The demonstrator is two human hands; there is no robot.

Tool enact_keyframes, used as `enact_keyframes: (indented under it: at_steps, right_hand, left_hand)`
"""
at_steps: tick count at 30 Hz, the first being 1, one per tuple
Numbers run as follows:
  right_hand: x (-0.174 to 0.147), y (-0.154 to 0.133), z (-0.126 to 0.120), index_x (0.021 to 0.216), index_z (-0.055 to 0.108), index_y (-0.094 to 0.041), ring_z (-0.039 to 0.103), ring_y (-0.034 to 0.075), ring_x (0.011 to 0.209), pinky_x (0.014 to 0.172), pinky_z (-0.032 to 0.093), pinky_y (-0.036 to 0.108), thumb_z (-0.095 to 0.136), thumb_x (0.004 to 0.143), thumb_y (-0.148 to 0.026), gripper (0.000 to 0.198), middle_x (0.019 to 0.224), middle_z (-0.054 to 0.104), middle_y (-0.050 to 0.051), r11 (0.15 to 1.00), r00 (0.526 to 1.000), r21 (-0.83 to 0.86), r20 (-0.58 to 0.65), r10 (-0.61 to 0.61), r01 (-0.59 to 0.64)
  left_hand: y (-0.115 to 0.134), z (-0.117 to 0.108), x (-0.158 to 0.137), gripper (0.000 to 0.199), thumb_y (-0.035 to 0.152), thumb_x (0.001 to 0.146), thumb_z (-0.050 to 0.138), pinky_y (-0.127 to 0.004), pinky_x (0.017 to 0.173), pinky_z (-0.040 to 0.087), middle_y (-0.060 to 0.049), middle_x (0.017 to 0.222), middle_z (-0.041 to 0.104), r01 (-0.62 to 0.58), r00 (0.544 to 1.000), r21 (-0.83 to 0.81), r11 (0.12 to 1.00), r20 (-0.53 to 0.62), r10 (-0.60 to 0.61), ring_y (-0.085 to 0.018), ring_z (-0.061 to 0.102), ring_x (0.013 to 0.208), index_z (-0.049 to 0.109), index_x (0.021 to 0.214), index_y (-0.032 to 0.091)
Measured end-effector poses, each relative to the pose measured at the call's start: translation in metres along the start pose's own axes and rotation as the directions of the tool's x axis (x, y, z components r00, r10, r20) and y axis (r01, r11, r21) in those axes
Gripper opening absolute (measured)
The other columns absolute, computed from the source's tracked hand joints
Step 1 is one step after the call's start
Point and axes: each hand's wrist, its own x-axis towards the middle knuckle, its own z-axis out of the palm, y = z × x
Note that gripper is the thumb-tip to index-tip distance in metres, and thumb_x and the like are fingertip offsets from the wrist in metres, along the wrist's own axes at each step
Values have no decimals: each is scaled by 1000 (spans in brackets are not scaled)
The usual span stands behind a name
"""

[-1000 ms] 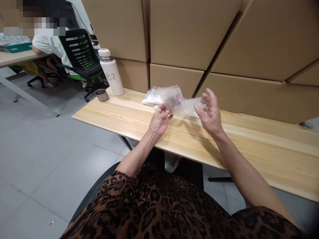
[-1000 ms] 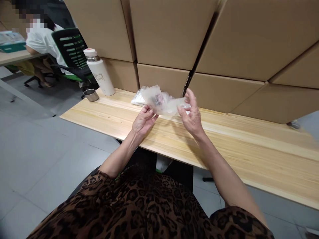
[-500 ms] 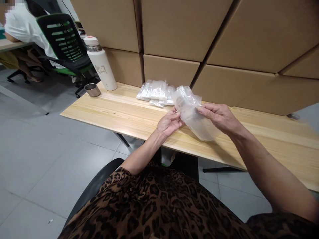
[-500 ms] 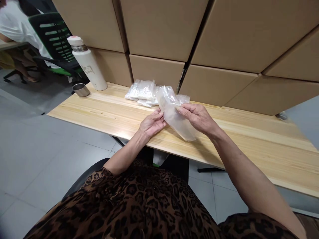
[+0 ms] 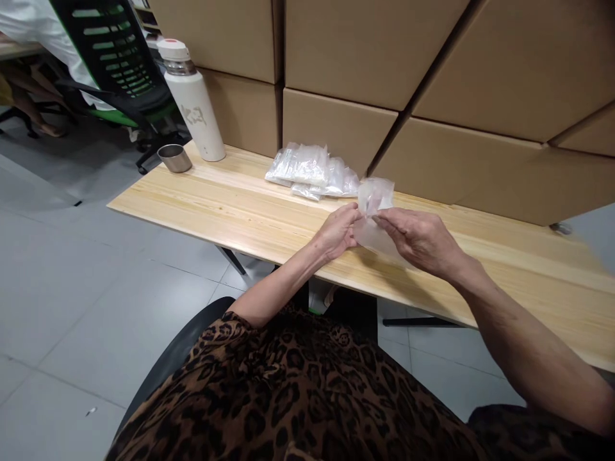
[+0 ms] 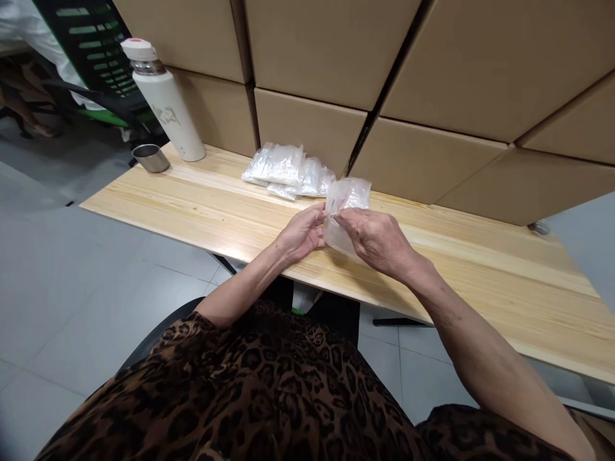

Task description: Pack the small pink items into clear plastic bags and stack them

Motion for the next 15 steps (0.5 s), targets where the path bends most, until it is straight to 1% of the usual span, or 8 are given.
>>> enact_keyframes:
  at_steps: [2, 4, 6, 8, 10, 12, 15]
  right_hand:
    - [-5, -4, 0, 103, 73, -20, 75, 23, 82, 75, 58, 35, 43, 106, -15, 30, 93, 80, 9, 998, 999, -49, -8, -43, 42]
    - [-9, -9, 2, 103, 74, -19, 74, 24, 78, 74, 58, 36, 42, 102, -11, 33, 88, 79, 10, 991, 997, -108, 9, -79, 79]
    - [-14, -12, 3, 105, 75, -19, 74, 24, 78, 73, 58, 37, 43, 100, -9, 34, 86, 78, 10, 989, 997, -130, 36, -71, 75]
    - [-19, -14, 6, 110, 76, -20, 74, 25, 79, 75, 58, 38, 44, 101, -10, 35, 88, 79, 10, 992, 998, -117, 49, -35, 41]
    - [-24, -14, 8, 111, 77, -21, 74, 24, 81, 76, 58, 38, 45, 103, -13, 34, 90, 80, 9, 995, 1000, -99, 31, 3, 0]
    - [-29, -14, 9, 106, 77, -23, 74, 24, 81, 76, 58, 37, 47, 107, -21, 30, 89, 80, 8, 996, 999, -82, -4, 46, -46]
    - [-32, -15, 5, 101, 76, -24, 75, 24, 82, 75, 58, 37, 48, 112, -38, 33, 90, 80, 8, 993, 992, 4, -25, 122, -122]
  left_hand:
    - [7, -4, 3, 14, 8, 77, 63, -25, 63, 51, 5, 68, 58, 40, 998, 106, 994, 39, -44, -9, 54, 55, 62, 86, 19]
    - [14, -8, 6, 16, 6, 72, 66, -27, 64, 52, 4, 64, 58, 84, 991, 220, 972, 88, -105, -10, 54, 55, 62, 81, 19]
    - [20, -9, 9, 17, 4, 70, 66, -29, 66, 53, 2, 65, 61, 112, 979, 313, 943, 129, -159, -12, 58, 57, 64, 80, 18]
    - [24, -8, 11, 18, 3, 69, 64, -30, 65, 53, 0, 66, 63, 111, 974, 363, 925, 144, -173, -13, 59, 57, 64, 79, 18]
    - [25, -5, 12, 20, 1, 68, 60, -28, 64, 52, 1, 64, 61, 94, 981, 382, 919, 124, -152, -11, 57, 56, 63, 77, 18]
    - [24, -1, 13, 23, -2, 66, 57, -28, 67, 55, 4, 60, 56, 85, 989, 371, 925, 82, -123, -10, 55, 55, 60, 76, 18]
    - [19, 4, 16, 32, -9, 61, 50, -34, 83, 63, 6, 61, 51, 85, 996, 253, 964, -8, -86, -7, 52, 58, 56, 76, 18]
